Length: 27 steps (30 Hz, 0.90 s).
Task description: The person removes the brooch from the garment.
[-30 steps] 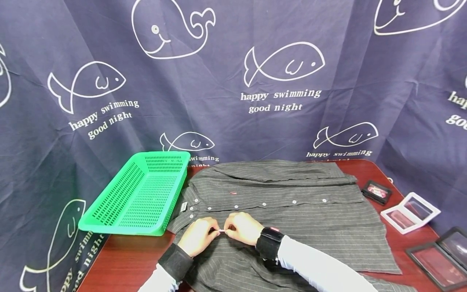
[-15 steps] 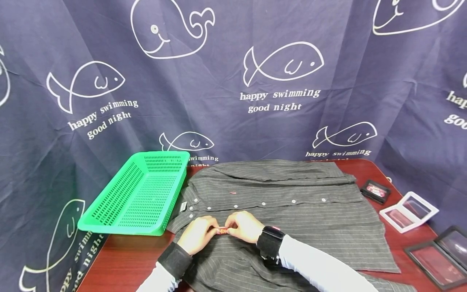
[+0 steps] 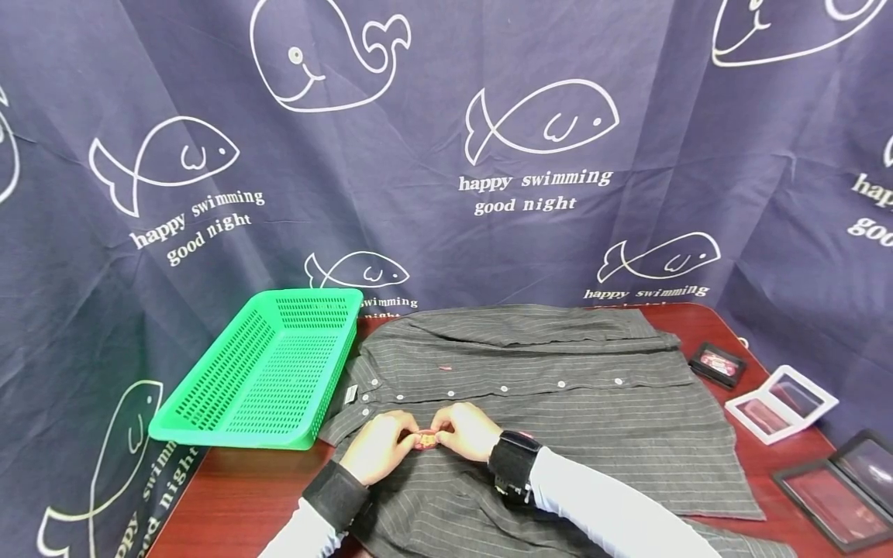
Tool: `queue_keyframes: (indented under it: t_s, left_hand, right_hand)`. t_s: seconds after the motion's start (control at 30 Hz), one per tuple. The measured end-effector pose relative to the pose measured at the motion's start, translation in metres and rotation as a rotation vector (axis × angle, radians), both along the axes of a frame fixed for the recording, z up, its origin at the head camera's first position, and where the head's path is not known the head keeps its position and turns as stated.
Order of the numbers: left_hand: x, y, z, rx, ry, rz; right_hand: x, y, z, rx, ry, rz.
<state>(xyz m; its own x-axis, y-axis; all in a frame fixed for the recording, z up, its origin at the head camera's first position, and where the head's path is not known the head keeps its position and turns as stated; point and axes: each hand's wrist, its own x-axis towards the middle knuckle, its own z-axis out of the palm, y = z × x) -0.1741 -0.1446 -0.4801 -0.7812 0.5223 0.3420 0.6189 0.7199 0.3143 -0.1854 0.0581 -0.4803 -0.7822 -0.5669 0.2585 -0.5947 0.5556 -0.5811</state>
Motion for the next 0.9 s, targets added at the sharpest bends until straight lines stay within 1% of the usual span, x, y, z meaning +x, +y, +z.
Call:
queue_keyframes:
  t_s: [0.13,0.23,0.33,0.43,0.53,0.73,0.8,0.9]
  left_hand:
    - [0.0,-0.001,-0.002,0.012,-0.02,0.012]
    - [0.001,-0.001,-0.004,-0.003,-0.028,0.034]
    - [0.003,-0.001,-0.006,-0.031,-0.021,0.054]
    - [0.006,0.0,-0.006,-0.036,-0.03,0.07]
    - [0.009,0.0,-0.005,-0.045,-0.05,0.066]
    - [0.012,0.0,-0.002,-0.119,-0.155,0.029]
    - [0.013,-0.001,-0.002,-0.129,-0.195,0.02]
    - [0.015,0.0,-0.001,-0.134,-0.231,0.01]
  right_hand:
    - [-0.001,0.0,-0.001,-0.023,-0.03,0.001]
    - [-0.002,-0.001,-0.001,-0.029,-0.036,0.008]
    - [-0.002,-0.001,-0.001,-0.038,-0.048,0.007]
    - [-0.002,-0.001,-0.001,-0.049,-0.056,-0.001]
    - [-0.002,-0.002,0.0,-0.059,-0.068,-0.012]
    - [-0.002,-0.004,-0.001,-0.051,-0.096,-0.022]
    - [-0.001,-0.004,-0.001,-0.04,-0.097,-0.026]
    - [-0.001,-0.005,-0.002,-0.028,-0.092,-0.029]
